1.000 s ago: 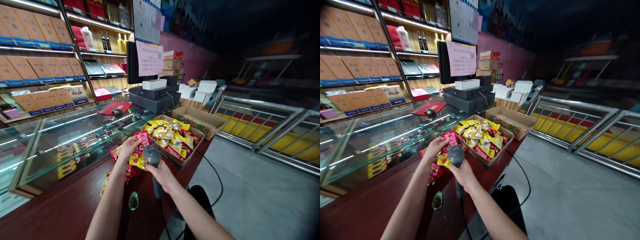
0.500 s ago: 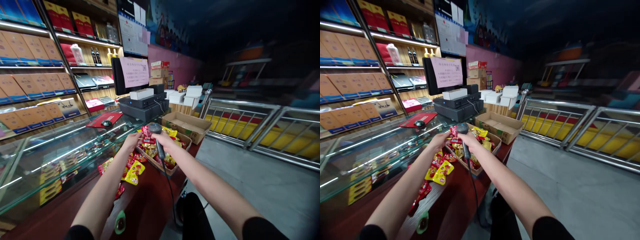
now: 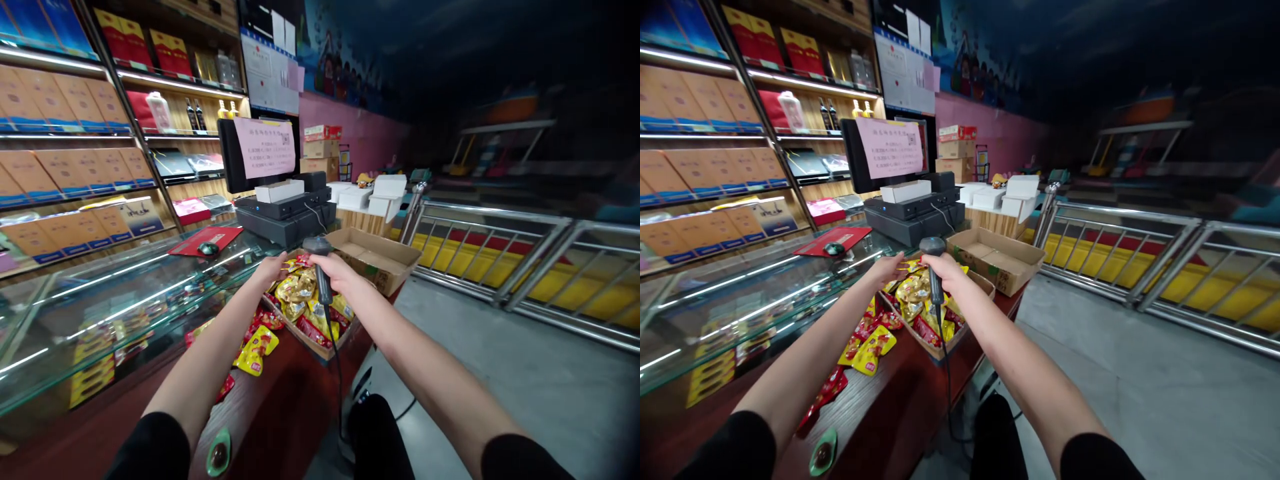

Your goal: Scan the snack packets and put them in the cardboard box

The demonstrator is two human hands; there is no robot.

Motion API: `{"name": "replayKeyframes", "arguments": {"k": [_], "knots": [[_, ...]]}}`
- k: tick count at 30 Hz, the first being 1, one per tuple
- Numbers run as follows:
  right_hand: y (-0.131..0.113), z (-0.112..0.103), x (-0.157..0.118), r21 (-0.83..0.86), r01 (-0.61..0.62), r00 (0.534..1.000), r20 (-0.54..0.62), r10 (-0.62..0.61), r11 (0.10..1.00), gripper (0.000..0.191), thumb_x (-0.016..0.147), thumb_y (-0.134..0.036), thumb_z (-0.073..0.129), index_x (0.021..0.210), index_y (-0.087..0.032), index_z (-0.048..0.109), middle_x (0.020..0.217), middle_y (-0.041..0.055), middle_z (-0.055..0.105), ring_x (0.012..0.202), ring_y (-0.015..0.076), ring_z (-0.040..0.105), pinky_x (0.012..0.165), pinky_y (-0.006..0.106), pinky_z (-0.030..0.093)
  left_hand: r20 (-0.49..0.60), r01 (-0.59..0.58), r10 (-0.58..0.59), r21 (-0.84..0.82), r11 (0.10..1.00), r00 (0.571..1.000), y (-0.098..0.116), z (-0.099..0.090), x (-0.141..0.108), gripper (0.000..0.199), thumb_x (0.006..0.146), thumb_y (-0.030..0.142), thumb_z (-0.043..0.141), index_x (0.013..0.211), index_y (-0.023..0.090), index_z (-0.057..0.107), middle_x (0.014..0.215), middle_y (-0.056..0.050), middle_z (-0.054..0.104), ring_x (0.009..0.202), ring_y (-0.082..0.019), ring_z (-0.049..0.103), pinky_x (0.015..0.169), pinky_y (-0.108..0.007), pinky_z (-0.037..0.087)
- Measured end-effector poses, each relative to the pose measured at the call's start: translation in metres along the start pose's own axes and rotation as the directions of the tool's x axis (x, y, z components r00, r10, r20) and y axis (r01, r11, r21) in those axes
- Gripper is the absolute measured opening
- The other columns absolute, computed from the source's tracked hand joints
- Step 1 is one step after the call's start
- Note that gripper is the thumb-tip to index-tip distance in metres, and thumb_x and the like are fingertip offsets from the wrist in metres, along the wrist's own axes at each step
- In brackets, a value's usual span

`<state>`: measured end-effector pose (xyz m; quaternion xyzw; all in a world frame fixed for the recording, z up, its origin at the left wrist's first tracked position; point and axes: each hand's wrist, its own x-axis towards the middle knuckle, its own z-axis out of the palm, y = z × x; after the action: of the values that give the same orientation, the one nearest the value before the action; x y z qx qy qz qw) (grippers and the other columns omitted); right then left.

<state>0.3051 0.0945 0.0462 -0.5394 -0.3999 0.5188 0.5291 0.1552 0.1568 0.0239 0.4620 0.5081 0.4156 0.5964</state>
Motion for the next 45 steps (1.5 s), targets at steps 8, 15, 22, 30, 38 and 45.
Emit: {"name": "replayKeyframes", "arguments": {"k": [8,15,22,30,38,45], "knots": [[0.04,0.08,-0.055,0.008,-0.089,0.981,0.176,0.086,0.996,0.008,0.062,-0.009,0.061,0.061,-0.015,0.056,0.044,-0.0044,0.05,0.042,0.0078,0.045,0.044,0.02,0.036,-0.017,-0.047,0.049,0.105,0.993,0.999,-0.029,-0.103,-0.072,0.037,0.069,0.045,0.071,0.083,0.011,0.069,0.085,-0.013,0.07,0.065,-0.016,0.063,0.057,-0.023,0.047],[0.1,0.142,-0.077,-0.069,-0.192,0.928,0.312,0.204,0.979,0.006,0.062,-0.009,0.063,0.064,-0.013,0.059,0.05,-0.0015,0.055,0.048,0.009,0.051,0.049,0.02,0.043,-0.101,-0.078,0.109,0.265,0.961,0.989,-0.073,-0.178,-0.13,0.023,0.06,0.026,0.076,0.081,0.015,0.074,0.07,-0.004,0.069,0.057,-0.013,0.058,0.048,-0.018,0.042],[0.122,0.173,-0.069,-0.16,-0.272,0.906,0.289,0.308,0.949,0.012,0.063,-0.009,0.065,0.059,-0.014,0.054,0.043,-0.0028,0.047,0.041,0.0087,0.044,0.041,0.021,0.041,-0.291,-0.009,0.087,0.259,0.966,0.953,-0.111,-0.213,-0.136,0.031,0.062,0.019,0.073,0.092,0.012,0.072,0.066,-0.005,0.066,0.045,-0.009,0.051,0.045,-0.02,0.041],[0.138,0.184,-0.056,-0.095,-0.402,0.858,0.309,0.411,0.911,0.015,0.065,-0.006,0.062,0.062,-0.016,0.052,0.046,-0.0026,0.049,0.044,0.0091,0.047,0.047,0.022,0.047,-0.348,0.12,-0.109,0.01,0.993,0.931,-0.13,-0.212,-0.112,0.033,0.065,0.017,0.074,0.097,0.011,0.066,0.063,-0.005,0.063,0.051,-0.013,0.059,0.055,-0.026,0.05],[0.138,0.19,-0.054,-0.072,-0.465,0.82,0.34,0.46,0.882,0.012,0.069,-0.005,0.056,0.063,-0.014,0.052,0.051,-0.0002,0.052,0.05,0.0093,0.051,0.052,0.022,0.05,-0.379,0.136,-0.129,-0.008,0.991,0.916,-0.138,-0.211,-0.099,0.009,0.068,0.015,0.071,0.069,0.009,0.064,0.055,-0.007,0.061,0.049,-0.015,0.059,0.054,-0.028,0.052],[0.127,0.183,-0.073,0.086,-0.509,0.802,0.41,0.435,0.857,0.008,0.073,-0.008,0.05,0.07,-0.013,0.055,0.06,0.0023,0.058,0.057,0.0109,0.058,0.058,0.022,0.051,-0.268,0.127,-0.187,-0.225,0.966,0.945,-0.128,-0.207,-0.12,0.015,0.076,0.021,0.068,0.08,0.008,0.064,0.069,-0.01,0.066,0.06,-0.017,0.065,0.06,-0.029,0.056]]}}
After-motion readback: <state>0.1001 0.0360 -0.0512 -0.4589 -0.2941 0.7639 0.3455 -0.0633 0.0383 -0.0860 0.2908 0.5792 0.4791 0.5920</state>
